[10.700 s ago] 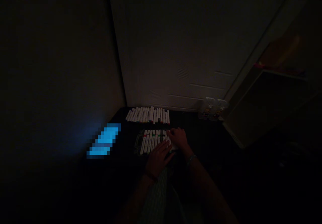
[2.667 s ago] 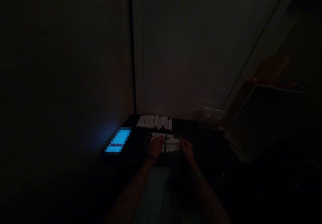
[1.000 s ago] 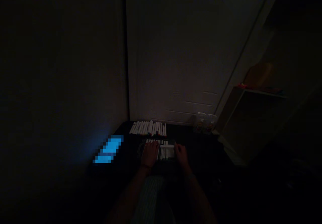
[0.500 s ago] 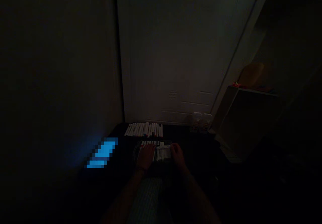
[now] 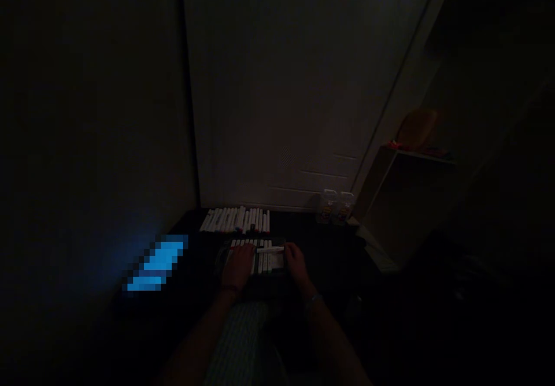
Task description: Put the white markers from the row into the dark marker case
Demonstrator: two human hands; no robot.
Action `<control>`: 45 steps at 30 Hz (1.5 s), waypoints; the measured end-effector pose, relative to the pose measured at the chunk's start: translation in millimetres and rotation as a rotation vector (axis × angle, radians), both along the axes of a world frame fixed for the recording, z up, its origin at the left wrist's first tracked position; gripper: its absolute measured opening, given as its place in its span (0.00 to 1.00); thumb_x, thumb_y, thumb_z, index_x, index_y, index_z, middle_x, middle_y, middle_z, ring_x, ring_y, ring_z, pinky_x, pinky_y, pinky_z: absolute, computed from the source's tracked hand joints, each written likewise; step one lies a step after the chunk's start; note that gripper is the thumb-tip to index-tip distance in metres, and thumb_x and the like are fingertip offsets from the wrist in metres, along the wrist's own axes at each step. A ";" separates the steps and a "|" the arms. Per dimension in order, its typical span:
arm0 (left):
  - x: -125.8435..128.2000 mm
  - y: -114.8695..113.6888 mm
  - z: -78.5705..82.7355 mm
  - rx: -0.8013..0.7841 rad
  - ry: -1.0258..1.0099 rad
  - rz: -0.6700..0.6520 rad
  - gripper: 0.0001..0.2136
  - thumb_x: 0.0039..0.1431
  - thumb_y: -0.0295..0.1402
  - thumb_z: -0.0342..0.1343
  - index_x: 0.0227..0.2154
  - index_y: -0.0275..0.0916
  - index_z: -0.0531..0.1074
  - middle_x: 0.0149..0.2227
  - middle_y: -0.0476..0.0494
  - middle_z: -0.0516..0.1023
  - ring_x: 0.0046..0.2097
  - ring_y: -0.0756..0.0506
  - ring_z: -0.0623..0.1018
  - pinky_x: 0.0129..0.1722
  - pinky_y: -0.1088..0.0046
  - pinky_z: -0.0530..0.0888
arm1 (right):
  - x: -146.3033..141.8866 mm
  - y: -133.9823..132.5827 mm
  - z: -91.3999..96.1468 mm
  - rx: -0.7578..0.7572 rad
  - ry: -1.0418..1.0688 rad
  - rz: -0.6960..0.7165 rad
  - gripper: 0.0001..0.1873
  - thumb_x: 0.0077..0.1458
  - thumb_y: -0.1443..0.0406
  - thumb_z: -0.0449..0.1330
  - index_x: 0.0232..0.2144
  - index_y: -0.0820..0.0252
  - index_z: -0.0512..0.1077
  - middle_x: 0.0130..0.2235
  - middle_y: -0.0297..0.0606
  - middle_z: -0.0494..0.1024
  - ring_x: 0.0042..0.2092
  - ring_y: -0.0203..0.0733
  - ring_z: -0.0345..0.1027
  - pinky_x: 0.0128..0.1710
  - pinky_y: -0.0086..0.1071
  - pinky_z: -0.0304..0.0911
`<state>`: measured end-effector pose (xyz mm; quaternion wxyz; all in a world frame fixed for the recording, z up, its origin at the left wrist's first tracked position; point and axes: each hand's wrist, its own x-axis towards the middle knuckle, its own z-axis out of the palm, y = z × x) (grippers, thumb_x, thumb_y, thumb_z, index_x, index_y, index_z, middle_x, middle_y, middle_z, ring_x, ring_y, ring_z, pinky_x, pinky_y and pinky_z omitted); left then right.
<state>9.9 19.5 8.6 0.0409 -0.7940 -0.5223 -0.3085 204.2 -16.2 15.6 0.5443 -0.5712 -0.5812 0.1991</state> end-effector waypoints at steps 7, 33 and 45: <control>-1.8 4.7 -9.8 0.018 0.087 -0.022 0.13 0.55 0.21 0.41 0.39 0.37 0.68 0.44 0.40 0.72 0.47 0.44 0.70 0.50 0.63 0.64 | -1.0 -1.9 4.0 -0.010 -0.042 0.001 0.15 0.56 0.55 0.48 0.32 0.53 0.72 0.33 0.33 0.75 0.38 0.39 0.66 0.36 0.28 0.60; -4.1 10.7 -20.2 0.076 0.045 -0.005 0.13 0.58 0.23 0.41 0.41 0.34 0.68 0.44 0.38 0.72 0.47 0.44 0.71 0.49 0.65 0.65 | 7.5 11.8 -20.6 0.000 0.304 0.124 0.17 0.51 0.53 0.55 0.33 0.59 0.73 0.34 0.35 0.76 0.37 0.40 0.68 0.36 0.29 0.62; -3.7 7.6 -18.4 0.074 0.070 0.000 0.12 0.59 0.24 0.40 0.39 0.36 0.67 0.42 0.39 0.72 0.46 0.44 0.71 0.48 0.66 0.66 | 6.6 11.8 -21.2 -0.004 0.328 0.115 0.16 0.50 0.53 0.56 0.32 0.59 0.73 0.33 0.35 0.76 0.36 0.40 0.68 0.35 0.29 0.62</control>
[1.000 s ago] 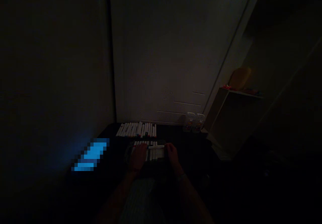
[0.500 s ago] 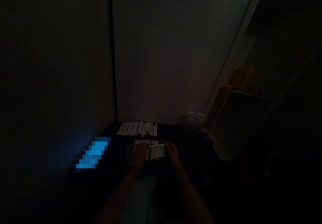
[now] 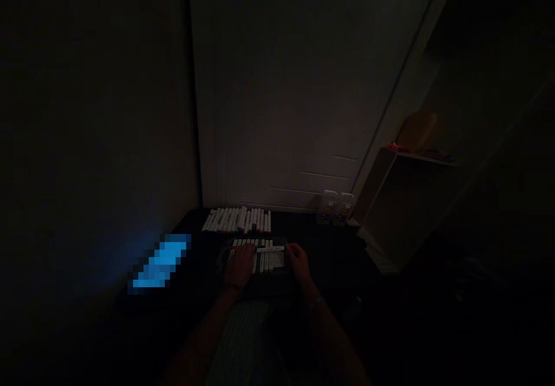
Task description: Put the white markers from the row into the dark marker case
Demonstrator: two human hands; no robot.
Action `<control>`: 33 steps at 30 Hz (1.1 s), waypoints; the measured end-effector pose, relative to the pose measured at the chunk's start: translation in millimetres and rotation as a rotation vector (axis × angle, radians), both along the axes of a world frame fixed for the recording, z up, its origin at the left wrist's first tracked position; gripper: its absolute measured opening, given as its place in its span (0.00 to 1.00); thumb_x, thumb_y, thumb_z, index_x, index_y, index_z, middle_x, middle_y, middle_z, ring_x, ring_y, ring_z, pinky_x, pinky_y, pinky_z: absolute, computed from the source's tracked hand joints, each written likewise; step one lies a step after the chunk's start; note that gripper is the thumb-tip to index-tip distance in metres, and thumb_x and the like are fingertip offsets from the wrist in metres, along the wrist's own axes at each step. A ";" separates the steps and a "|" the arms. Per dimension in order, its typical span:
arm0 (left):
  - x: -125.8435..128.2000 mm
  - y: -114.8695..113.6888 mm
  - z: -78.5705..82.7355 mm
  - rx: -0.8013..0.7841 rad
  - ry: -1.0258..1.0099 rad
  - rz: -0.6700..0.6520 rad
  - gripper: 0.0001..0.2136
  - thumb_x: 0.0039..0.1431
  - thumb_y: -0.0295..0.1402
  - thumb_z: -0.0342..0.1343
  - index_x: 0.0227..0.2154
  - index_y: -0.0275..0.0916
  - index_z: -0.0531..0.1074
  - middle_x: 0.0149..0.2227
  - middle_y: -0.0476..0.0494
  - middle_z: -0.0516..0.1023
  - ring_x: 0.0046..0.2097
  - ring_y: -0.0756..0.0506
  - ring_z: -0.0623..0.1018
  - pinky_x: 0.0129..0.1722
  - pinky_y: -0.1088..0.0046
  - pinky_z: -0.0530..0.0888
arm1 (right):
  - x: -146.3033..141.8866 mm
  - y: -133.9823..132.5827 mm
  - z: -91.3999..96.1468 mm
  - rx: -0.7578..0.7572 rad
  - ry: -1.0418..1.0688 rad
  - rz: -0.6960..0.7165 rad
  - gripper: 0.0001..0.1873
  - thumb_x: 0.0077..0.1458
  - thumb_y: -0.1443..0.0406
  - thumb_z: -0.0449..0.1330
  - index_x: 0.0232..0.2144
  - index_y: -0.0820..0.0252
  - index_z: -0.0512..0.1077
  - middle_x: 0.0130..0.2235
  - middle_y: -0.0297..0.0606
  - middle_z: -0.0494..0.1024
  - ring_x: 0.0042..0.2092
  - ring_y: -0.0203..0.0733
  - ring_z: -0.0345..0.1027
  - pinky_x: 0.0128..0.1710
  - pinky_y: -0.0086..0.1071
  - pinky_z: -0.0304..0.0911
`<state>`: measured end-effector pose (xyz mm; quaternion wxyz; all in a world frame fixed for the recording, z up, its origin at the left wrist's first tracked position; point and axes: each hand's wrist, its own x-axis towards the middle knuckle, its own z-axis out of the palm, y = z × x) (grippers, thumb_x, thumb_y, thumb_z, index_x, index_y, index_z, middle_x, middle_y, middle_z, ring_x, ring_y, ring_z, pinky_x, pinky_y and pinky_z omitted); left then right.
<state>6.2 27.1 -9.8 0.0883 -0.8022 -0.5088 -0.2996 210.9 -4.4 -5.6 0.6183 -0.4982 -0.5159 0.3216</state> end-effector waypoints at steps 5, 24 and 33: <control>0.1 2.1 -2.0 0.016 0.036 0.000 0.12 0.57 0.23 0.41 0.39 0.35 0.67 0.43 0.39 0.72 0.47 0.44 0.70 0.49 0.65 0.65 | -0.7 -3.2 4.5 0.013 0.004 0.032 0.17 0.51 0.53 0.55 0.32 0.59 0.72 0.33 0.35 0.76 0.36 0.39 0.68 0.34 0.28 0.61; 2.0 -2.6 6.1 -0.007 0.068 -0.007 0.12 0.59 0.24 0.40 0.39 0.35 0.68 0.41 0.39 0.72 0.45 0.43 0.70 0.47 0.65 0.66 | -2.2 -5.2 7.3 -0.028 0.026 -0.027 0.18 0.47 0.51 0.57 0.32 0.60 0.73 0.33 0.37 0.77 0.36 0.41 0.69 0.34 0.29 0.62; -2.4 2.4 -2.7 -0.007 0.109 -0.041 0.12 0.60 0.26 0.41 0.41 0.36 0.68 0.42 0.39 0.74 0.45 0.43 0.72 0.45 0.66 0.67 | -3.5 -3.2 3.8 0.035 0.066 -0.037 0.18 0.47 0.53 0.58 0.37 0.56 0.74 0.40 0.38 0.76 0.43 0.44 0.67 0.42 0.34 0.62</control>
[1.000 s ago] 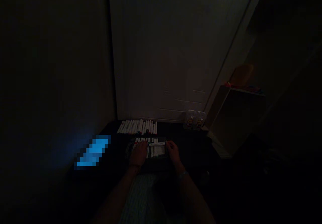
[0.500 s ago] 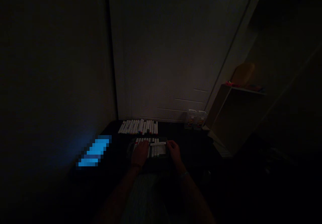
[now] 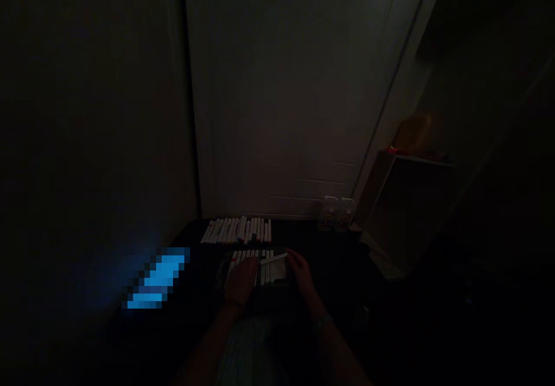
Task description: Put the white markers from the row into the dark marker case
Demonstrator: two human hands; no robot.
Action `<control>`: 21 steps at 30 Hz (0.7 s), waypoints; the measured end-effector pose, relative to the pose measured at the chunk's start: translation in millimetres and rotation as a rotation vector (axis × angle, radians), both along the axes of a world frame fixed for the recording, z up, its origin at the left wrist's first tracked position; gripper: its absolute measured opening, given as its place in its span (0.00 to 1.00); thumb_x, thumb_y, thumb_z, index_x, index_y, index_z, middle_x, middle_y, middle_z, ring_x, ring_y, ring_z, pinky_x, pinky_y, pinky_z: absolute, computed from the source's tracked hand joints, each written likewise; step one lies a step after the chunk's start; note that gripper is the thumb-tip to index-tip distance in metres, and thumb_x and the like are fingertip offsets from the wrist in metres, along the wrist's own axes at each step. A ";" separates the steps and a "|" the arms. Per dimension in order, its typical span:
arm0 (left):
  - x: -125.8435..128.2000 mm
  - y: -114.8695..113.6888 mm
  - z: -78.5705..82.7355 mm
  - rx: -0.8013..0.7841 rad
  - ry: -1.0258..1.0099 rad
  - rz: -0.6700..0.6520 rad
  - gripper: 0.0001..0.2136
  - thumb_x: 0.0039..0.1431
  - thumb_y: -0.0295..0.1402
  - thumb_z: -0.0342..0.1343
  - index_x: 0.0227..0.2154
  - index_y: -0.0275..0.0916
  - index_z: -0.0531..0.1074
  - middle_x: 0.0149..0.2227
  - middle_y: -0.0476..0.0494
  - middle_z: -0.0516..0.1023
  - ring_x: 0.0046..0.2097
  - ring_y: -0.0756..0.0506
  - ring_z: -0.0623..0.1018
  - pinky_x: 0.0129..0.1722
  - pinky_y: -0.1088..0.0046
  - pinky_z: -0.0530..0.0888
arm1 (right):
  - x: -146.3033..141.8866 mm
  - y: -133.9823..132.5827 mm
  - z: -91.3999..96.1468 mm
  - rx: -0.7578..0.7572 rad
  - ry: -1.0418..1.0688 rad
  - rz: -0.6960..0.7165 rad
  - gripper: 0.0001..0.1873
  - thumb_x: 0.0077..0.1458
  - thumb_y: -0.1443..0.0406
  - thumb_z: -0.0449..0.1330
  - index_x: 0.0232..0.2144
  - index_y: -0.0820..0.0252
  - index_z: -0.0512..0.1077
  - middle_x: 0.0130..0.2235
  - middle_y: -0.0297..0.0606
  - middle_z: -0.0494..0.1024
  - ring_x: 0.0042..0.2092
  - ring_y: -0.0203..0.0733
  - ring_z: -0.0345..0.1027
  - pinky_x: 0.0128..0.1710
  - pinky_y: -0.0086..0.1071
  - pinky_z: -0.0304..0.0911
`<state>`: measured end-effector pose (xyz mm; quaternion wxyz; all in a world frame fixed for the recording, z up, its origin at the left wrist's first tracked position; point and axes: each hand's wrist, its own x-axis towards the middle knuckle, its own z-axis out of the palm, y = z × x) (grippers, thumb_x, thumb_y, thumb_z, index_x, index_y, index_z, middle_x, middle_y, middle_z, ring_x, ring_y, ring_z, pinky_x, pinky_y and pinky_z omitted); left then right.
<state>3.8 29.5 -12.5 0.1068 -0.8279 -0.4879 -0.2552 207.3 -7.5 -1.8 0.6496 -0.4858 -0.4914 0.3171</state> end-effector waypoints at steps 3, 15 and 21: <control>0.6 -0.7 0.5 -0.015 -0.008 -0.016 0.12 0.60 0.28 0.40 0.40 0.38 0.69 0.40 0.40 0.75 0.42 0.44 0.73 0.43 0.66 0.67 | 1.3 -1.7 0.1 -0.007 0.009 0.009 0.18 0.46 0.53 0.59 0.36 0.56 0.74 0.38 0.37 0.75 0.42 0.43 0.67 0.41 0.33 0.62; 11.4 -16.1 25.9 0.005 -0.025 -0.002 0.15 0.62 0.36 0.38 0.40 0.39 0.68 0.39 0.41 0.74 0.43 0.42 0.70 0.43 0.64 0.65 | 1.8 -6.4 4.7 -0.012 0.003 -0.244 0.15 0.50 0.53 0.55 0.33 0.58 0.68 0.32 0.36 0.73 0.35 0.38 0.66 0.34 0.28 0.62; 16.6 -24.6 32.5 -0.013 -0.019 -0.078 0.16 0.59 0.41 0.44 0.45 0.42 0.69 0.46 0.41 0.72 0.48 0.39 0.68 0.47 0.60 0.63 | -5.2 -10.2 4.6 0.006 -0.150 -0.113 0.14 0.51 0.56 0.55 0.35 0.57 0.72 0.34 0.35 0.75 0.36 0.39 0.67 0.36 0.29 0.61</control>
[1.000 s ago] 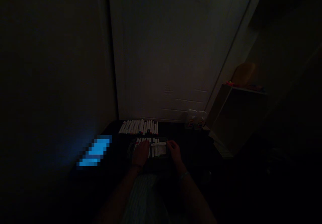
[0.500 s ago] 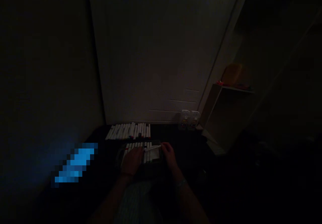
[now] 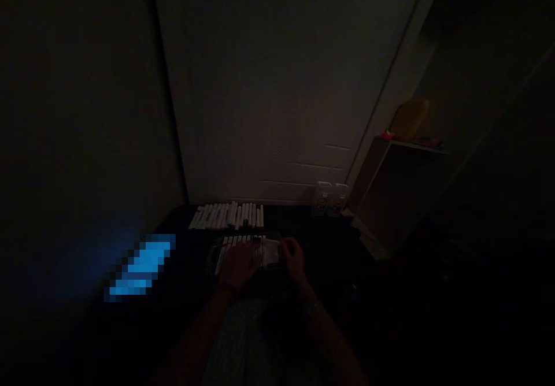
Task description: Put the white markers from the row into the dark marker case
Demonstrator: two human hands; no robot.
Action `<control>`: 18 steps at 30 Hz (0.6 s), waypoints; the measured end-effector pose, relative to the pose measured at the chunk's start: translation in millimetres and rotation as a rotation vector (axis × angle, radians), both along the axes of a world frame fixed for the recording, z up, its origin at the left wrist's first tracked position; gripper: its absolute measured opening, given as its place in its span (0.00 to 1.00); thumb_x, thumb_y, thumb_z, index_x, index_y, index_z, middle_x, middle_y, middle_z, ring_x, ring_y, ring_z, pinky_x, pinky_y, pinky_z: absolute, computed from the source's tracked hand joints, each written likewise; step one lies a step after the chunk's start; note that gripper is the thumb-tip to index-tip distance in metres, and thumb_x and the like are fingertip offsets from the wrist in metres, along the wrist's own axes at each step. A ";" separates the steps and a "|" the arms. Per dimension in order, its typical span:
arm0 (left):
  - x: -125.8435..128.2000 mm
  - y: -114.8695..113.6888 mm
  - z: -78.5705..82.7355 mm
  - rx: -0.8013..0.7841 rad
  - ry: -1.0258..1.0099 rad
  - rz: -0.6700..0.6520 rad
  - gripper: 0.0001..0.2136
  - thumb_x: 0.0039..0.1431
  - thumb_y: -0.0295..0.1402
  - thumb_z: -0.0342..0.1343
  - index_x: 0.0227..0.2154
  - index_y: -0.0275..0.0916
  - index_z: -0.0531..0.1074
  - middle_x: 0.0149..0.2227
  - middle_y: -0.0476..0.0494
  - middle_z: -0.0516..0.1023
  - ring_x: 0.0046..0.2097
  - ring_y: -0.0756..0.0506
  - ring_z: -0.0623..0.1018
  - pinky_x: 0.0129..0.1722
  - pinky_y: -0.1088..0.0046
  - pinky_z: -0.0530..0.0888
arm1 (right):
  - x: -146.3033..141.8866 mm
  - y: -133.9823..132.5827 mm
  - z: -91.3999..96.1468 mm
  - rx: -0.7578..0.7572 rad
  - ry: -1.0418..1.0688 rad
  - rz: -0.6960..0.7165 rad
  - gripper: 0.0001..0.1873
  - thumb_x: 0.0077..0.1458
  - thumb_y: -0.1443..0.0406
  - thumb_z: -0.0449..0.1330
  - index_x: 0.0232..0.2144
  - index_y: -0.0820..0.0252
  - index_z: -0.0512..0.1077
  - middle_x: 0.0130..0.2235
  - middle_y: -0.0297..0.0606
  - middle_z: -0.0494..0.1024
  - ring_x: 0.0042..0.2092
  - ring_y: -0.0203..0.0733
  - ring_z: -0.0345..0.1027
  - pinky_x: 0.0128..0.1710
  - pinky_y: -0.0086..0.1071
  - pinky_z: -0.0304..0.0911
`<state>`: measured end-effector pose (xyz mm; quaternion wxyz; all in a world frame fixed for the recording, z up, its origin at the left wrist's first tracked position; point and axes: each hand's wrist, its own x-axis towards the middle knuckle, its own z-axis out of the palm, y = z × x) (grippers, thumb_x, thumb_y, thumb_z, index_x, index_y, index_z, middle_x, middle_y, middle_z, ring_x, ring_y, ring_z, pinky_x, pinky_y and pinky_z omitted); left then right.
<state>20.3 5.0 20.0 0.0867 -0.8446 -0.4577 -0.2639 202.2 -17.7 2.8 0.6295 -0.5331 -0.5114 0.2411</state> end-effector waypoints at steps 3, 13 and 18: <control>1.1 -2.5 1.7 -0.017 -0.035 -0.091 0.19 0.56 0.43 0.47 0.49 0.44 0.67 0.51 0.41 0.68 0.51 0.39 0.67 0.50 0.60 0.63 | -1.4 1.0 -2.2 -0.003 -0.079 0.036 0.12 0.51 0.57 0.55 0.34 0.55 0.74 0.35 0.35 0.76 0.39 0.40 0.67 0.41 0.31 0.60; -0.6 4.6 -12.4 -0.063 -0.084 -0.162 0.18 0.56 0.41 0.48 0.48 0.43 0.69 0.50 0.44 0.72 0.54 0.42 0.67 0.54 0.61 0.64 | 10.7 0.9 -3.1 0.005 0.147 -0.265 0.19 0.53 0.54 0.51 0.38 0.59 0.73 0.39 0.39 0.76 0.42 0.42 0.68 0.42 0.32 0.60; -1.9 8.2 -15.4 -0.058 -0.081 -0.170 0.18 0.56 0.41 0.48 0.48 0.44 0.69 0.51 0.46 0.71 0.53 0.43 0.68 0.54 0.62 0.64 | 13.9 -0.8 -2.4 0.038 0.136 -0.346 0.20 0.54 0.53 0.51 0.40 0.59 0.72 0.41 0.40 0.75 0.43 0.42 0.67 0.44 0.33 0.59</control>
